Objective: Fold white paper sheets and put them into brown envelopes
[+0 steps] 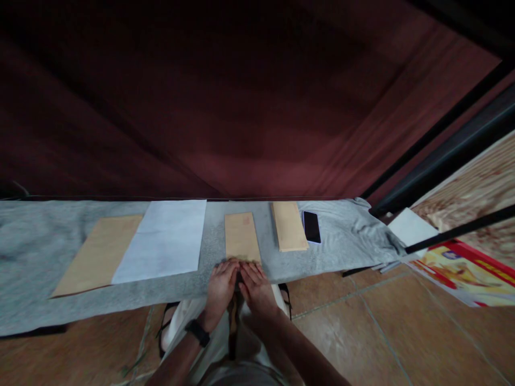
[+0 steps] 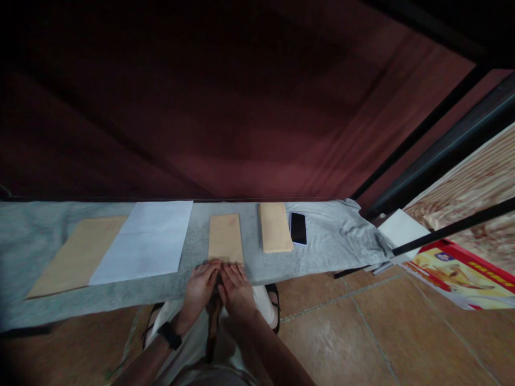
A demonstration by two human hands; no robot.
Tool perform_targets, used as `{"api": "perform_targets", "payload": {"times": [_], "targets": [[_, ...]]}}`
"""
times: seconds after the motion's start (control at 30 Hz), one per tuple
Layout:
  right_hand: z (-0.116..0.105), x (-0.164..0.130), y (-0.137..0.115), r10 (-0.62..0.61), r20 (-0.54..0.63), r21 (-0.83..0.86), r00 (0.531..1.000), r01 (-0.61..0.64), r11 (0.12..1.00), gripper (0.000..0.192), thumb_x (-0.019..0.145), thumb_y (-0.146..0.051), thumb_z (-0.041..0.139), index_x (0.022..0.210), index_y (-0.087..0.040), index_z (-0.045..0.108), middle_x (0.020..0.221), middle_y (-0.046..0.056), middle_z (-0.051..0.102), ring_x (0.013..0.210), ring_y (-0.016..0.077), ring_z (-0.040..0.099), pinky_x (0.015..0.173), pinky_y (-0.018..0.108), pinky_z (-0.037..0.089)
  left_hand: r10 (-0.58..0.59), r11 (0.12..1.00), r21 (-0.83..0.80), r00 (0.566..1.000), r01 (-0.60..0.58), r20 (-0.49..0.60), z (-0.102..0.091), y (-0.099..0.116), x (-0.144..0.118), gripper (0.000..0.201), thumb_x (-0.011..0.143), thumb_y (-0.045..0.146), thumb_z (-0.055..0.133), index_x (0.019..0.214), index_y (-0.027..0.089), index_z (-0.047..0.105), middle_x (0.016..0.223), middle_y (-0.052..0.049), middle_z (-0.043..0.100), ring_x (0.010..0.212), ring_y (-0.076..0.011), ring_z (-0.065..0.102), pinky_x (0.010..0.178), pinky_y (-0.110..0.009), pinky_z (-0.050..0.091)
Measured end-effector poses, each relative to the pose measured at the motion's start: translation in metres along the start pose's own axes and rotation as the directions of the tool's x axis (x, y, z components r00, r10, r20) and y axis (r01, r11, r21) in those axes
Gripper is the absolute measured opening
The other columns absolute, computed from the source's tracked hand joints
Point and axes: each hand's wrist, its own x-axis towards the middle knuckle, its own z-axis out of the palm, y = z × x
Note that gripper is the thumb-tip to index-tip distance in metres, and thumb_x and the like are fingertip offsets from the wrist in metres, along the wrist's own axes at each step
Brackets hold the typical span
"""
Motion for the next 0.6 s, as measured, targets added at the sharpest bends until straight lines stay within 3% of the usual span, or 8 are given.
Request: {"api": "perform_targets", "payload": {"times": [0.13,0.27,0.6], "targets": [[0.002,-0.006,-0.008,0.005,0.042,-0.026,0.999,-0.004,1.0,0.05,0.098,-0.018,0.048,0.148,-0.012,0.047,0.15,0.012,0.052,0.14,0.0228,0.045,0.121,0.046,0.034,0.124,0.986,0.103,0.989,-0.132,0.079,-0.002,-0.001,-0.014,0.046,0.092,0.012,0.037,0.129,0.018,0.063,0.137,-0.01,0.065,0.127,-0.0242,0.06,0.105,-0.043,0.049],[-0.003,-0.005,-0.003,0.005,0.064,-0.034,0.998,-0.003,0.999,0.049,0.1,-0.018,0.047,0.149,-0.016,0.047,0.149,0.011,0.054,0.138,0.0225,0.048,0.121,0.047,0.033,0.199,0.963,0.169,0.976,-0.211,0.086,-0.008,-0.003,-0.026,0.047,0.097,0.025,0.042,0.141,0.015,0.054,0.147,-0.011,0.057,0.136,-0.0244,0.053,0.114,-0.045,0.042],[-0.022,-0.011,0.024,0.07,0.021,-0.045,0.997,-0.069,0.997,0.048,0.103,-0.019,0.044,0.15,-0.018,0.046,0.148,0.009,0.055,0.137,0.0212,0.05,0.122,0.046,0.03,0.154,0.947,0.266,0.982,-0.178,0.108,-0.013,-0.006,-0.038,0.049,0.1,0.033,0.04,0.144,0.016,0.052,0.149,-0.011,0.054,0.139,-0.0254,0.05,0.119,-0.046,0.036]]}}
